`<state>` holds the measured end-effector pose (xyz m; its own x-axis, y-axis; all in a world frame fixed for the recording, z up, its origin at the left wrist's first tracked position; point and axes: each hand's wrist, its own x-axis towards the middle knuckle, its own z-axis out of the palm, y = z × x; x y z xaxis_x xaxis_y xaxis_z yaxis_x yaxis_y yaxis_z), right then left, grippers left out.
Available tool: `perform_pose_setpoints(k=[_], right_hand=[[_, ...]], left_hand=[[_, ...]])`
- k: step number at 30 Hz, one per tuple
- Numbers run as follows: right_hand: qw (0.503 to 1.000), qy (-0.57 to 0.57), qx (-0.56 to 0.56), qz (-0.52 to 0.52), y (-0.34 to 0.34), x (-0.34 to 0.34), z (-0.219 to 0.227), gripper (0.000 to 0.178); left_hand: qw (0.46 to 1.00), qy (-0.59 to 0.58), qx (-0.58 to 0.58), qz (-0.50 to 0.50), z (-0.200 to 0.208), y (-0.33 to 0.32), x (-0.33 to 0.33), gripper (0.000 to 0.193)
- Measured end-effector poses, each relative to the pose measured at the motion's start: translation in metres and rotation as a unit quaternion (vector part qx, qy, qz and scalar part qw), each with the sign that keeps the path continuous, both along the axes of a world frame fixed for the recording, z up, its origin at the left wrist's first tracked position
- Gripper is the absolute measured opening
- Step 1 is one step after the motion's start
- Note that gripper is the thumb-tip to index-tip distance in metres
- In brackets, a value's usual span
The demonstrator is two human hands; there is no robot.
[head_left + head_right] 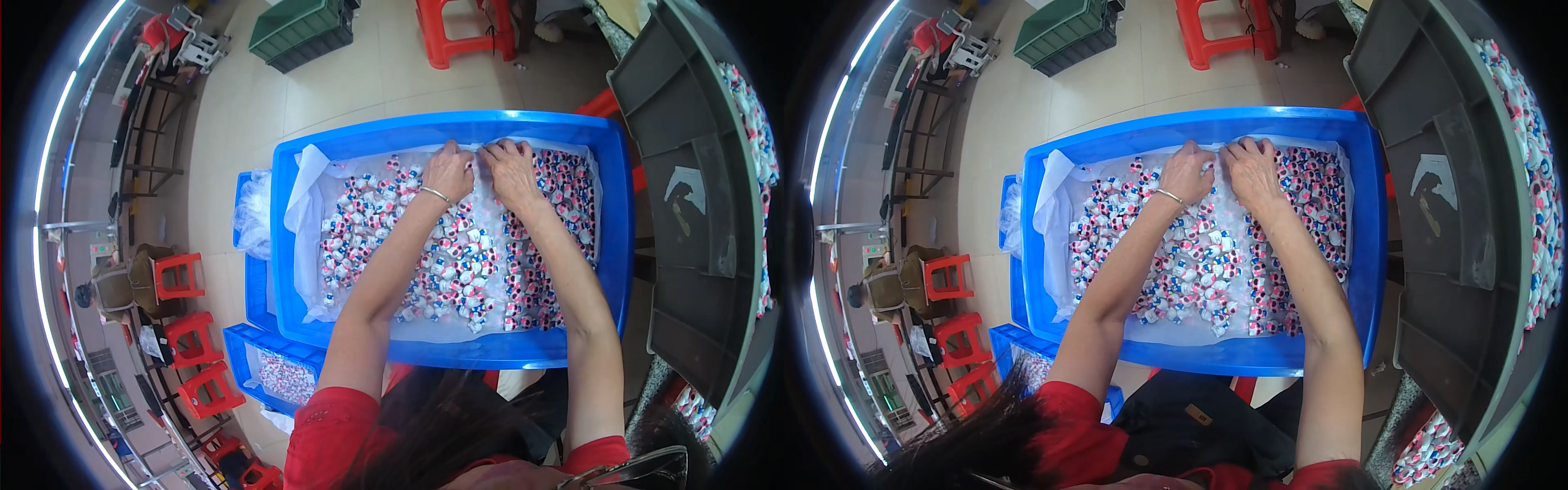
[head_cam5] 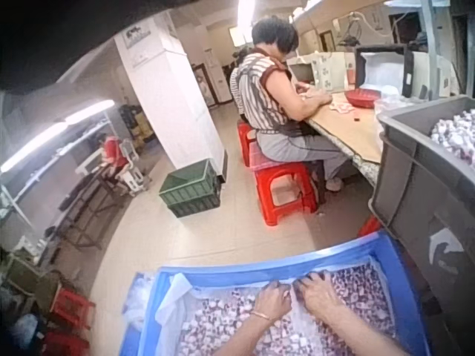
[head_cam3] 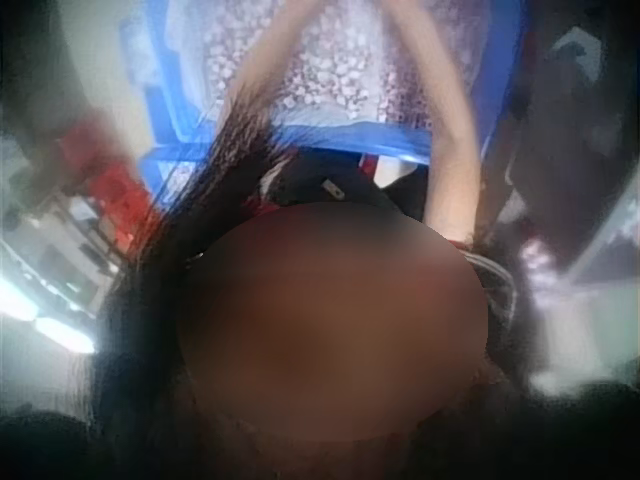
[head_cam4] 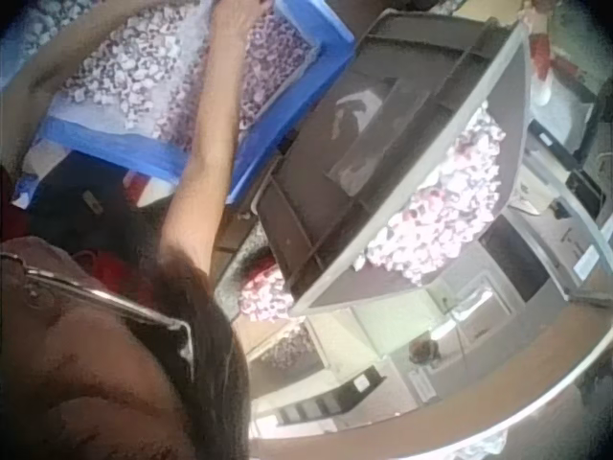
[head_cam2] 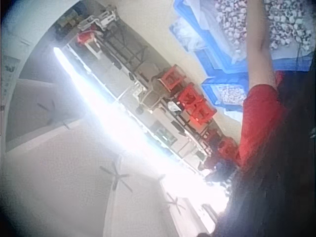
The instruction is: The person arranges small wrapped items into rows inside a plastic tray by hand.
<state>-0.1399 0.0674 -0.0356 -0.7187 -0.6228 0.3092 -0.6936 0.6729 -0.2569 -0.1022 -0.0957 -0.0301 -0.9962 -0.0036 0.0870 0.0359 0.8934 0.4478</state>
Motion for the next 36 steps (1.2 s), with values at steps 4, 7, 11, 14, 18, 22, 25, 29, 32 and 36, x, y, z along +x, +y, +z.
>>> perform_pose_setpoints(k=[4, 7, 11, 14, 18, 22, 25, 29, 32, 36], right_hand=[[1.000, -0.025, -0.003, 0.004, 0.001, -0.003, -0.005, 0.044], [0.994, -0.015, -0.104, -0.008, 0.010, 0.003, 0.004, 0.039], [0.994, -0.020, -0.103, -0.034, 0.022, 0.011, 0.001, 0.042], [0.996, -0.002, -0.089, -0.029, 0.016, 0.019, 0.003, 0.046], [0.996, -0.005, -0.083, -0.033, 0.004, 0.019, 0.000, 0.041], [0.998, 0.016, -0.046, -0.035, -0.004, 0.017, -0.004, 0.037], [0.998, 0.026, -0.041, -0.035, -0.003, 0.013, -0.008, 0.038], [0.996, 0.019, -0.075, -0.044, 0.008, 0.016, 0.001, 0.048], [0.994, -0.007, -0.086, -0.062, 0.016, 0.024, 0.002, 0.052], [0.996, -0.040, -0.060, -0.046, 0.031, 0.038, 0.006, 0.051]], left_hand=[[0.996, 0.056, 0.068, -0.029, -0.008, -0.005, 0.003, 0.014], [0.992, 0.078, 0.096, -0.032, -0.009, -0.004, 0.003, 0.012], [0.975, 0.144, 0.165, 0.045, -0.009, 0.010, -0.005, 0.012], [0.965, 0.208, 0.132, 0.091, -0.033, 0.024, -0.011, 0.012], [0.969, 0.168, 0.132, 0.125, -0.029, 0.031, -0.010, 0.010], [0.982, 0.128, 0.131, 0.055, -0.025, 0.007, -0.007, 0.006], [0.981, 0.134, 0.138, 0.035, -0.015, -0.010, -0.002, 0.009], [0.999, 0.017, -0.012, -0.031, 0.019, -0.011, 0.019, 0.020], [0.990, -0.060, -0.121, -0.051, 0.021, -0.005, 0.015, 0.029], [0.964, -0.193, -0.159, -0.087, 0.027, -0.018, -0.006, 0.028]])
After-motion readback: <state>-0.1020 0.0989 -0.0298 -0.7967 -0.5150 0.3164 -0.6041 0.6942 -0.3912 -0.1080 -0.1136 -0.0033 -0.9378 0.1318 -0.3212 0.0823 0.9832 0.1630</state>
